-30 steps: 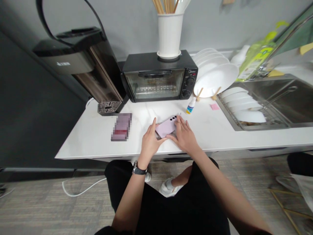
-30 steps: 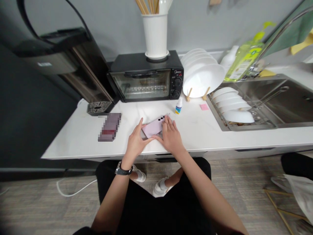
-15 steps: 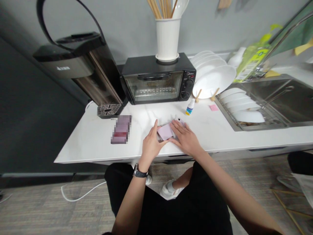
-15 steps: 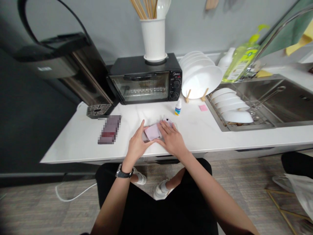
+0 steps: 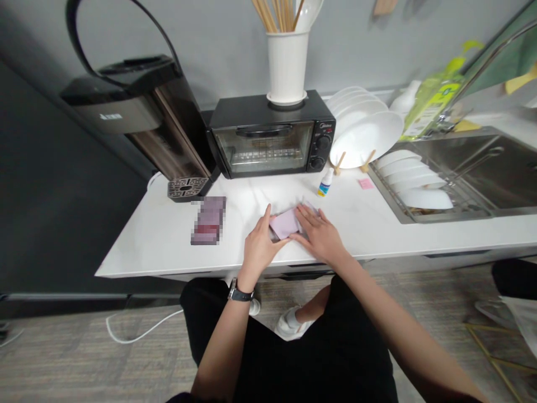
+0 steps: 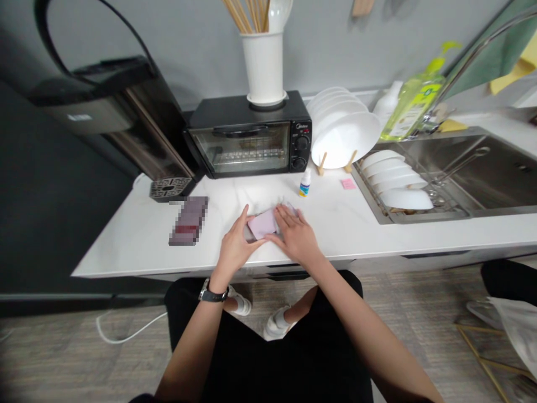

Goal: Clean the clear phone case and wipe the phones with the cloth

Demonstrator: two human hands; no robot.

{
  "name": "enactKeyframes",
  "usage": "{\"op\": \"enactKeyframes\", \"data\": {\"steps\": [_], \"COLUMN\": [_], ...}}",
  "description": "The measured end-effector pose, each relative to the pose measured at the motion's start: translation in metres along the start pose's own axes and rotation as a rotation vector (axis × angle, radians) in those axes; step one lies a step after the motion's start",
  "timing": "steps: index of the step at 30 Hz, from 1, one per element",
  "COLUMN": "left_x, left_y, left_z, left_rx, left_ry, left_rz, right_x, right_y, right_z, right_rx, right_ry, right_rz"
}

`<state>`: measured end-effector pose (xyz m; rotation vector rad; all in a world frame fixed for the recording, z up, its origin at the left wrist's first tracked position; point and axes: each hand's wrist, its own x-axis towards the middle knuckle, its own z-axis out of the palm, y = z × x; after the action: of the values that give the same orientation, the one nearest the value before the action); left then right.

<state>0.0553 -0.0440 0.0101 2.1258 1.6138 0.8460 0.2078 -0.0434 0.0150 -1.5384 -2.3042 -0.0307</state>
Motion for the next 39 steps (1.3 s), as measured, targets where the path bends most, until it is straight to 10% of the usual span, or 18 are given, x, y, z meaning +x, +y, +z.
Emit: {"op": "enactKeyframes", "data": {"steps": [9, 17, 23, 31, 39], "left_x": [-0.002, -0.002, -0.003, -0.001, -0.001], "left_y": [-0.002, 0.001, -0.003, 0.000, -0.002], "left_z": [-0.003, -0.003, -0.004, -0.002, -0.002], "left_rx": [0.050, -0.010, 0.035, 0.013, 0.083], "left_ry": [-0.008, 0.006, -0.029, 0.003, -0.025], "left_rz": [0.000, 0.007, 0.018, 0.015, 0.006], "right_x": [-0.002, 0.007, 0.004, 0.004, -0.004], "right_y": [-0.039, 0.002, -0.035, 0.015, -0.032], "right_z": [0.002, 0.006, 0.006, 0.003, 0.000], "right_rx": [0.054, -0.041, 0.025, -0.064, 0.025], "right_ry": [-0.032, 0.057, -0.016, 0.054, -0.029], "right_rz": [-0.138, 0.084, -0.158, 0.069, -0.202]}}
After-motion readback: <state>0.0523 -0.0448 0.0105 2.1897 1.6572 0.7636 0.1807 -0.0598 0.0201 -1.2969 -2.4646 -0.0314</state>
